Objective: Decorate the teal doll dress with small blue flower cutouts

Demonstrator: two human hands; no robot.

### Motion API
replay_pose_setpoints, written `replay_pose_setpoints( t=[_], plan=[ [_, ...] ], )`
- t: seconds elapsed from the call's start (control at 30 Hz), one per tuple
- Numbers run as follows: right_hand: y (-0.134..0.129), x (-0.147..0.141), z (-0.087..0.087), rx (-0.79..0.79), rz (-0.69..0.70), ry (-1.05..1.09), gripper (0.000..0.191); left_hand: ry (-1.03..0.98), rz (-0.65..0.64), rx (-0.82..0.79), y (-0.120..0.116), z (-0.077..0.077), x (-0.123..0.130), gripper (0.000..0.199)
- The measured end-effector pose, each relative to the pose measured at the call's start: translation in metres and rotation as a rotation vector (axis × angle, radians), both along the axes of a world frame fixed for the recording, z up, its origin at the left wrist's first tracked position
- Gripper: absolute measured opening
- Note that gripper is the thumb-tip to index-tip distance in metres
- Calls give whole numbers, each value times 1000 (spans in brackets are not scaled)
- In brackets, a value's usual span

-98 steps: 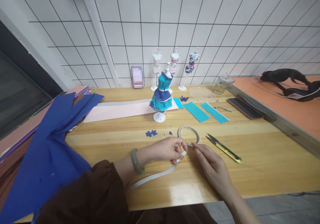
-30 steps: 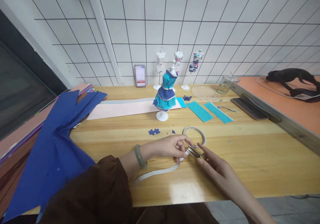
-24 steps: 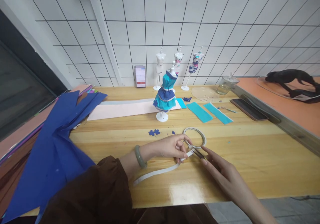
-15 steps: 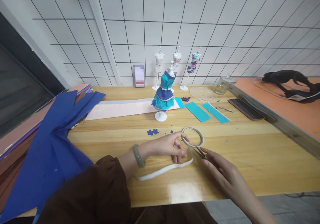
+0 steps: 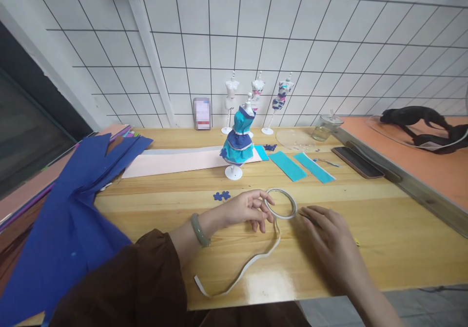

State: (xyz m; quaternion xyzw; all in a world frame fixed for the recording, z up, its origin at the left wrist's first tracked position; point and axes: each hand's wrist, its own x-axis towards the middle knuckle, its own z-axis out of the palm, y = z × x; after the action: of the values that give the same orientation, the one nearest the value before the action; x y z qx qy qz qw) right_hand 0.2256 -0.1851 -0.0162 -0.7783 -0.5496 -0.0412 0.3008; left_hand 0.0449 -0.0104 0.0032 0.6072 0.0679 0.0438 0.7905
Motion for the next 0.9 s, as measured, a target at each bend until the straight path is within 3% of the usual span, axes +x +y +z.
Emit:
replay_pose_setpoints(
  t=[0.17, 0.3, 0.63, 0.77, 0.9],
  plan=[
    [28, -43, 33, -29, 110, 647, 35, -29, 27, -14, 0, 0, 1, 38],
    [44, -57, 45, -49, 163, 932, 35, -46, 31, -15, 1, 0, 1, 37],
    [46, -57, 36, -6, 68, 1093, 29, -15, 116, 153, -2, 1, 2, 27],
    [46, -55, 35, 21, 92, 1203, 30, 14, 295, 226, 6, 3, 2, 23],
    [45, -51, 35, 8, 114, 1125, 30, 70, 525, 190, 21, 12, -1, 13]
  ],
)
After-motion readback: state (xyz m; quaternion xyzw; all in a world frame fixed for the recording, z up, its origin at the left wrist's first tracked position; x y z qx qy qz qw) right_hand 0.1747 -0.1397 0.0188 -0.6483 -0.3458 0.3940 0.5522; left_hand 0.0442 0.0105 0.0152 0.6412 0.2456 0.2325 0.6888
